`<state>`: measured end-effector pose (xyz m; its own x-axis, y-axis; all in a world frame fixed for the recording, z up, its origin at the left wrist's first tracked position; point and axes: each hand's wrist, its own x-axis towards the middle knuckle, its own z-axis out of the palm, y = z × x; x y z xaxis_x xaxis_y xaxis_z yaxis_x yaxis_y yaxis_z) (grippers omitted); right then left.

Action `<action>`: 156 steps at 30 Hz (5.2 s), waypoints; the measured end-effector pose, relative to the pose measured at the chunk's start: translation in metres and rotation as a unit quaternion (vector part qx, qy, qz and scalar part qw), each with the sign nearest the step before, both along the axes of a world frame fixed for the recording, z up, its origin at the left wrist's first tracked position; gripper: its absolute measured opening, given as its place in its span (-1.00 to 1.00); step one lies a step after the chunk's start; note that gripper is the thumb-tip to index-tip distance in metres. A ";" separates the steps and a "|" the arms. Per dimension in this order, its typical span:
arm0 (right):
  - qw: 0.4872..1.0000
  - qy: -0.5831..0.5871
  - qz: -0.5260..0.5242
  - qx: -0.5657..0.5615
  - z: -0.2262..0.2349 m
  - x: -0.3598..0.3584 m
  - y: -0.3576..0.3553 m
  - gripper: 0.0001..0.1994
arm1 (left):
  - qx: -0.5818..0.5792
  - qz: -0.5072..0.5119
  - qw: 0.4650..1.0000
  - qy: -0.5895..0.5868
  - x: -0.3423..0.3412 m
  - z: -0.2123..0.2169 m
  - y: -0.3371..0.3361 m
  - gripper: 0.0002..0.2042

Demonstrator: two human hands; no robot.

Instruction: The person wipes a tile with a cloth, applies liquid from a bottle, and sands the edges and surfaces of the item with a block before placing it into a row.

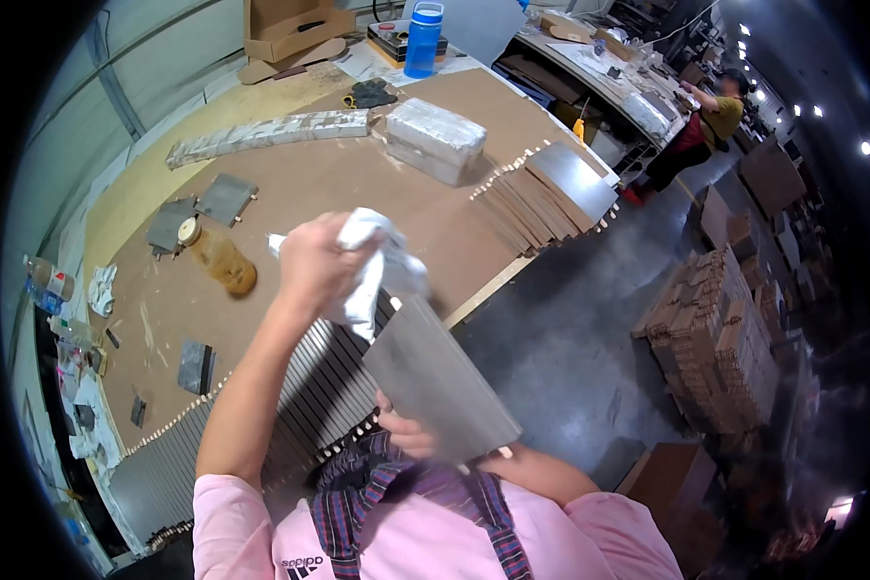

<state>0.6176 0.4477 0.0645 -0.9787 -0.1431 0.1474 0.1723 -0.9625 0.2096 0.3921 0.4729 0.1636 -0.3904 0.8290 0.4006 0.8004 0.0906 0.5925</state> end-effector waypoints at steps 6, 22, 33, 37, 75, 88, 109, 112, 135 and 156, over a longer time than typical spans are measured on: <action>0.998 0.066 -0.009 0.004 0.016 -0.008 0.010 -0.43 | -0.062 -0.267 0.832 -0.482 0.030 -0.015 -0.029 -0.62; 0.240 -0.380 -0.304 0.840 0.030 0.029 0.137 -0.69 | 0.219 0.030 0.834 -0.506 -0.004 0.000 -0.055 -0.77; 0.145 -0.520 -0.136 0.831 -0.053 -0.021 0.282 -0.74 | 0.203 0.190 0.829 -0.485 0.002 -0.012 -0.187 -0.51; 0.116 -0.456 -0.251 0.846 -0.053 -0.030 0.283 -0.76 | 0.227 0.253 0.798 -0.498 0.013 -0.017 -0.203 -0.54; 0.164 -0.674 -0.151 0.705 -0.072 0.012 0.215 -0.07 | 0.111 0.118 0.834 -0.527 0.057 -0.031 -0.155 -0.60; 0.597 -0.533 -0.313 0.512 -0.054 0.019 0.202 -0.76 | 0.081 0.036 0.829 -0.553 0.058 -0.036 -0.133 -0.60; 0.729 -0.364 -0.488 0.313 0.079 0.008 0.063 -0.52 | 0.129 -0.134 0.980 0.068 0.094 -0.017 -0.062 -0.79; 0.705 -0.306 -0.529 0.360 0.090 0.004 0.050 -0.53 | 0.171 -0.081 0.982 0.030 0.078 -0.003 -0.055 -0.82; 0.726 -0.354 -0.489 0.330 0.077 -0.007 0.028 -0.52 | 0.179 0.137 0.958 -0.175 0.028 -0.006 -0.109 -0.65; 0.703 -0.401 -0.439 0.391 0.090 -0.024 0.007 -0.58 | 0.054 -0.008 0.967 0.249 0.067 -0.026 -0.128 -0.61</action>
